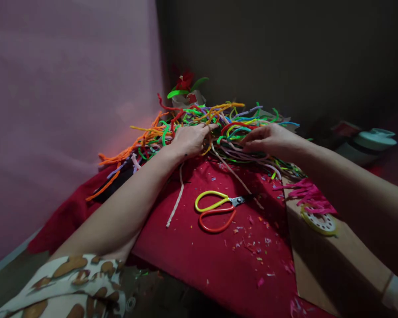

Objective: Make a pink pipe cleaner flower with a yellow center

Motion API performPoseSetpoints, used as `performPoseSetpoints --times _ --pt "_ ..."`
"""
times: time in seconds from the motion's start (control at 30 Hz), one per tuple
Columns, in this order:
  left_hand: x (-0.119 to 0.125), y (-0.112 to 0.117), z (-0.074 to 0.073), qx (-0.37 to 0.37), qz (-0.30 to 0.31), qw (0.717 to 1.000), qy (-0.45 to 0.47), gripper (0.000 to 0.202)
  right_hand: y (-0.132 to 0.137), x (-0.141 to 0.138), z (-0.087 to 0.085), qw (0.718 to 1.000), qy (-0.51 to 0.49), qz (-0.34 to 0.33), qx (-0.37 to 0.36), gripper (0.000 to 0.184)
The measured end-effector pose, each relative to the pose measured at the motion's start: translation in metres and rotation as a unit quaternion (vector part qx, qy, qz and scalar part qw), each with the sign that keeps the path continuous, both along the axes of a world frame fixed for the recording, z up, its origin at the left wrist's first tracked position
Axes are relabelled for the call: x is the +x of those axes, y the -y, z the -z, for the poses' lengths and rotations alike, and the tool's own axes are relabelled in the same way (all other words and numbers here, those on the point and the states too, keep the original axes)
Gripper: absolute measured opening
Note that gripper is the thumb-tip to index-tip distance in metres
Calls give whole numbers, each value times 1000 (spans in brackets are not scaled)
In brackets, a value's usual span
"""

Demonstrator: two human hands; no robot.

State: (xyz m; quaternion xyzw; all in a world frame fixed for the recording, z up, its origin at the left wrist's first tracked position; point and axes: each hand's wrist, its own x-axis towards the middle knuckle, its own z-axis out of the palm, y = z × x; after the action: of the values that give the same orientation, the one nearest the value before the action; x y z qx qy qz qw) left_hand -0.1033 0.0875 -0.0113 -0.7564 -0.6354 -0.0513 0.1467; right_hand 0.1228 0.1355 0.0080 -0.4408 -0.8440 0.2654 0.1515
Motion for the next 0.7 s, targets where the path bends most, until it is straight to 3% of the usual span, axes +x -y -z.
performPoseSetpoints --times 0.07,0.17,0.33,0.57,0.7 --pt "-4 -2 0 -4 -2 1000 1 62 2 -6 4 998 37 -57 -3 20" --pt "-7 -4 2 2 4 1000 5 59 -3 -13 15 978 154 -118 72 21" --pt "-7 -5 7 12 13 1000 8 50 -17 -7 29 925 333 -59 172 25" --pt "-4 -5 10 14 28 999 17 39 -14 9 34 914 343 -60 210 31" --pt "-1 -3 9 7 21 1000 16 39 -12 11 41 888 365 -104 261 32"
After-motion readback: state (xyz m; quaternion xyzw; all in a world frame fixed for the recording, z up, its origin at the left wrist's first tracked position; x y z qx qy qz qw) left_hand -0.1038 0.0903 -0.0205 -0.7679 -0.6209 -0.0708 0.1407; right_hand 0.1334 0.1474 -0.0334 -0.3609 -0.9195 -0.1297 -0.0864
